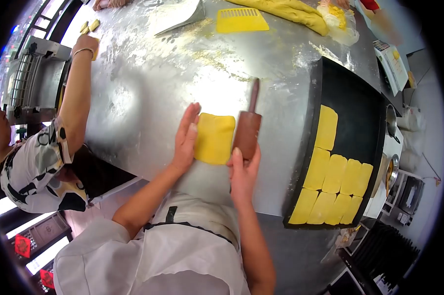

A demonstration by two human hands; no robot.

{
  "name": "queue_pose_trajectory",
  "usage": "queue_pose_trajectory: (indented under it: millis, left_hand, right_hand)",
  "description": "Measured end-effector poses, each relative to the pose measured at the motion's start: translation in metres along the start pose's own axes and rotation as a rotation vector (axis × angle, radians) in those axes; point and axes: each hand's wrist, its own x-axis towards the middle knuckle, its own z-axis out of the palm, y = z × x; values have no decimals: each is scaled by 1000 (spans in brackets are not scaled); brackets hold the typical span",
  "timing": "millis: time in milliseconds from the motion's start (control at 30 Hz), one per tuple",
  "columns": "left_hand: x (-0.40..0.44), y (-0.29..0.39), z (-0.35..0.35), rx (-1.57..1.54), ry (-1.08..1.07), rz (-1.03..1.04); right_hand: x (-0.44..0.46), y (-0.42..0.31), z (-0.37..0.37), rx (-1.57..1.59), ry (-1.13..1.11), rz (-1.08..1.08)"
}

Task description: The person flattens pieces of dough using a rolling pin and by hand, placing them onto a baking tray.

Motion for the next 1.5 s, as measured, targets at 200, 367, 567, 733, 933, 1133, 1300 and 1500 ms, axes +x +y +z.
queue_pose_trajectory:
  millis: [200, 367, 567, 733, 933, 1133, 1300, 1500]
  left_hand:
    - [2, 8, -1, 34, 84, -30]
    - [43, 27, -2, 689, -100, 225]
    - [63, 14, 22, 830, -360, 277]
    - [58, 9, 25, 860, -305, 280]
    - [52, 24, 28, 1079, -307, 381]
    - [31, 30, 60, 1248, -339, 356]
    - [20, 7, 51, 1159, -312, 269]
    - [38, 57, -27, 947, 253, 353]
  right_hand:
    - [0, -20, -10, -82, -18, 54]
    - [3, -13, -83, -457, 107, -110]
    - [6, -20, -99, -781, 202, -384]
    - [6, -17, -97, -758, 215, -391]
    - [6, -27, -101, -764, 185, -359]
    - [18, -22, -105, -773, 172, -415]
    - [42, -38, -102, -637, 59, -378]
    - [45, -79, -68, -1048, -276, -639]
